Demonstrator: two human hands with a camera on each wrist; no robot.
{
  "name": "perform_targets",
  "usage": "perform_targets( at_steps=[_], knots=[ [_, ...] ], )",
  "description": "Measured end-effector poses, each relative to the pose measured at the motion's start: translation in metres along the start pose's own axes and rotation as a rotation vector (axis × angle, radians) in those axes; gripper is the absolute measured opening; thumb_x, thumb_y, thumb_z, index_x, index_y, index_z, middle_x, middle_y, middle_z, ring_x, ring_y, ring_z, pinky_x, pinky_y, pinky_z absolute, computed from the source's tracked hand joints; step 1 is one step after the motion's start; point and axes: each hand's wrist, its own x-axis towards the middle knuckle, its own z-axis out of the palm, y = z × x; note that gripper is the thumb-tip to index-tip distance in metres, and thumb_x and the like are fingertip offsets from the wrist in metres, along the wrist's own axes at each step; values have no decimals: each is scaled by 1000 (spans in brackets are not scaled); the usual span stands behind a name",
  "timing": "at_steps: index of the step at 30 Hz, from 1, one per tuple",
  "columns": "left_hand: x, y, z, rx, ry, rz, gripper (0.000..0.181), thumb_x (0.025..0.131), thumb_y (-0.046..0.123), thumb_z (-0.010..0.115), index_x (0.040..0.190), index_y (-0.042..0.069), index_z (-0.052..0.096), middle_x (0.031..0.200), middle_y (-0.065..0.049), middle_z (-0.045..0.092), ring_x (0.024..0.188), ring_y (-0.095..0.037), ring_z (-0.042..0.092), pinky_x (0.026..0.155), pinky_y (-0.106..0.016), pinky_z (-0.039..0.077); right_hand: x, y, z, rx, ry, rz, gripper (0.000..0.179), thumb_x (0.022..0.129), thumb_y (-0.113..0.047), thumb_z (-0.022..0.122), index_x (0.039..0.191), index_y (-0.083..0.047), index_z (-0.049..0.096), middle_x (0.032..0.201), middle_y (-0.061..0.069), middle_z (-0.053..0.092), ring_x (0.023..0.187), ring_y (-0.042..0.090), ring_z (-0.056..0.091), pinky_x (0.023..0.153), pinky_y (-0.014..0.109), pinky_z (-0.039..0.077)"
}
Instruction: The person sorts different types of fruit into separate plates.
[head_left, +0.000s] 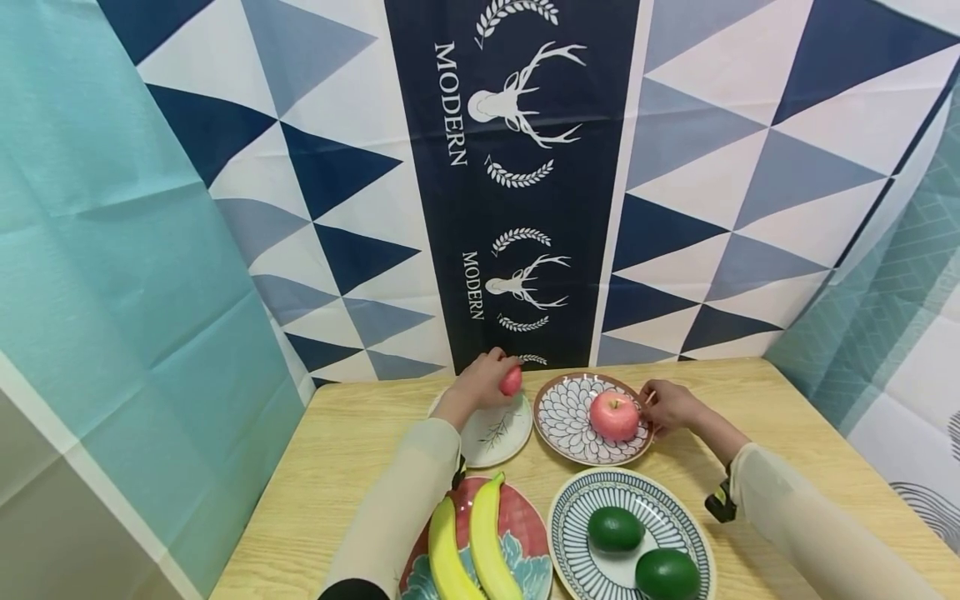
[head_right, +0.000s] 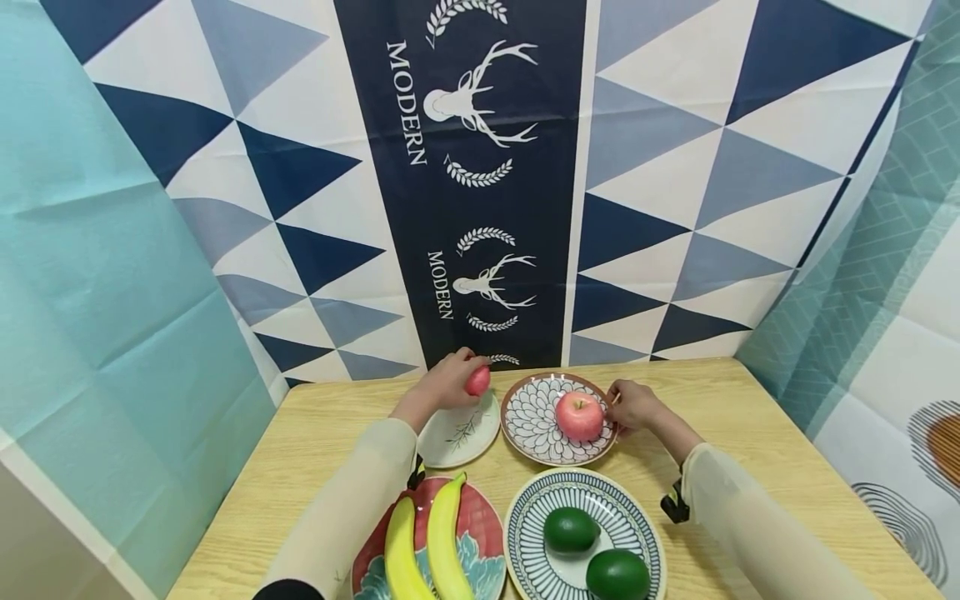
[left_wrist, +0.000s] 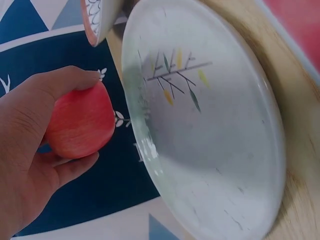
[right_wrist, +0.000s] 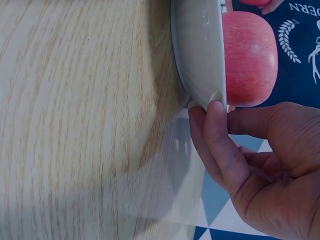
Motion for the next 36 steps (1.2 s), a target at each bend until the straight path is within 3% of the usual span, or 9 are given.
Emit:
perform_targets(
  at_steps=[11, 23, 31, 36],
  knots=[
    [11, 18, 5, 29, 1, 24, 69, 88, 33, 85, 151, 29, 57, 130, -6, 54, 112, -25, 57, 86, -35, 56, 2, 4, 0, 7, 5, 0, 17, 91, 5, 64, 103, 10, 53, 83, 17, 60, 57, 17, 68, 57, 35, 62],
    [12, 46, 9, 5, -25, 65, 70, 90, 35, 84, 153, 29, 56, 140, -5, 53, 120, -24, 54, 93, -34, 56, 1, 4, 2, 9, 5, 12, 18, 91, 6, 63, 105, 10, 53, 85, 18, 61, 59, 18, 68, 57, 36, 63],
    [18, 61, 14, 25, -21, 149, 67, 89, 35, 84, 151, 28, 58, 133, -6, 55, 115, -21, 56, 95, -28, 53, 2, 4, 2, 14, 3, 31, 18, 90, 7, 63, 105, 10, 53, 85, 18, 60, 59, 19, 68, 58, 35, 63],
    [19, 70, 18, 13, -44, 167, 70, 89, 36, 85, 153, 29, 56, 135, -5, 53, 117, -21, 54, 94, -28, 53, 1, 2, 1, 11, 0, 20, 18, 91, 6, 62, 105, 10, 53, 85, 18, 60, 60, 19, 68, 58, 36, 63]
  ],
)
